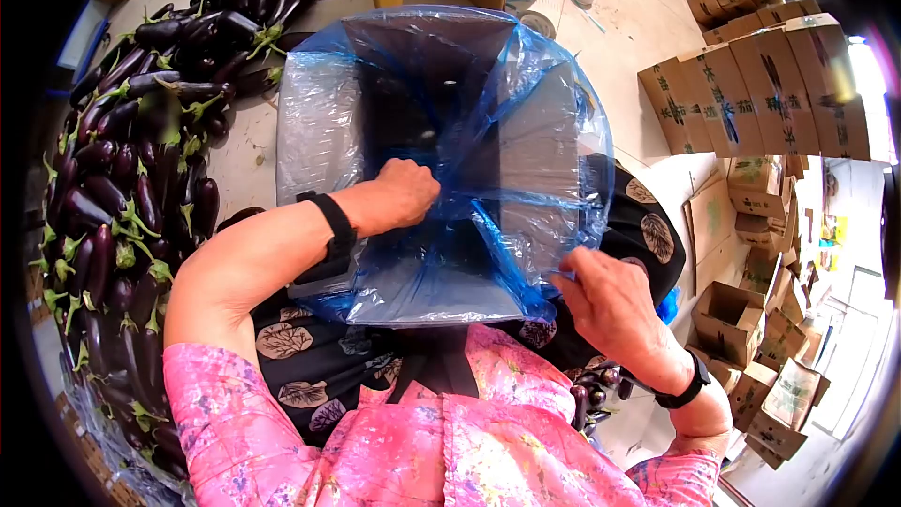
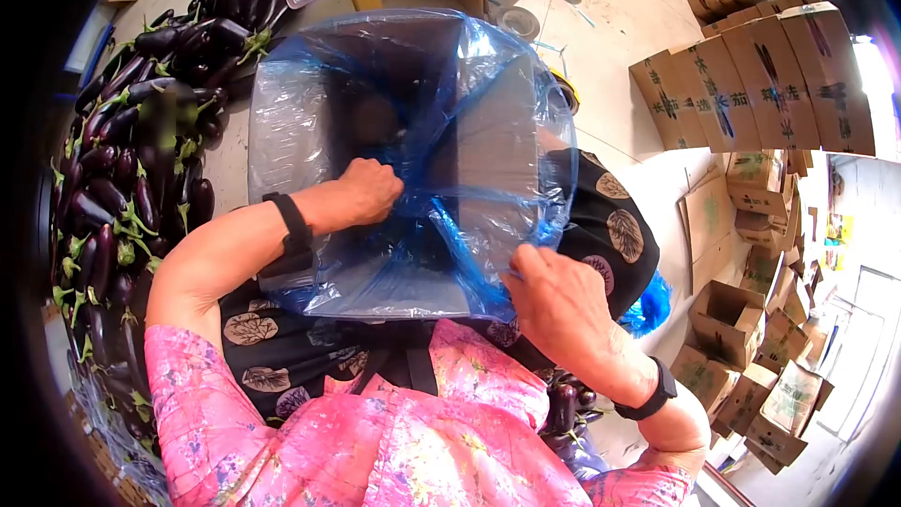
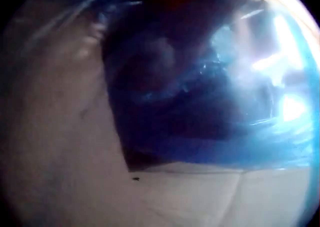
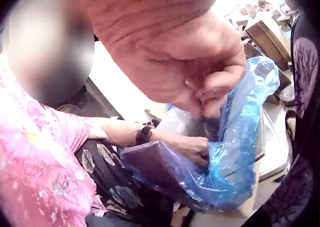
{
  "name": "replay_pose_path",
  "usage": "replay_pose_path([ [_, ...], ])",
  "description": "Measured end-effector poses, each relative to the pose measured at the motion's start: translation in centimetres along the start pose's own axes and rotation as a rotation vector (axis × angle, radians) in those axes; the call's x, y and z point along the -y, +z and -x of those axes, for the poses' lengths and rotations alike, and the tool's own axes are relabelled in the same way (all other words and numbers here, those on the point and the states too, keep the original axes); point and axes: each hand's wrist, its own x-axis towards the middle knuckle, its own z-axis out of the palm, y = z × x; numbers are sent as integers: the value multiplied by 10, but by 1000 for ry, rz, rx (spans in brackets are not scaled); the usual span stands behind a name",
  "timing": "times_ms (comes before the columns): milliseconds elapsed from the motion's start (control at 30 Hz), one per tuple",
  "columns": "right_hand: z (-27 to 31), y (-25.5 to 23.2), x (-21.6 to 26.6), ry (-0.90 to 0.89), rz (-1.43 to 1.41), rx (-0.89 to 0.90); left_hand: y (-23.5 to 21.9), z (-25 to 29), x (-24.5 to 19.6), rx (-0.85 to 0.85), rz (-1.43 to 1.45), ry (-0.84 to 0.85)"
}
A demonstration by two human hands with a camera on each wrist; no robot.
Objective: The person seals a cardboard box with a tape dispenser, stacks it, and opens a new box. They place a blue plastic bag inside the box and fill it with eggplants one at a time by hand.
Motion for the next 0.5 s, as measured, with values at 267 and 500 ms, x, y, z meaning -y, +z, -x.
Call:
replay_pose_path([
  [267,-126,76,-57,168,-238,-110,18,-17,-34,53,274,-4],
  [500,-171,64,-41,345,25,70,-19,16,-22,107,193,192],
])
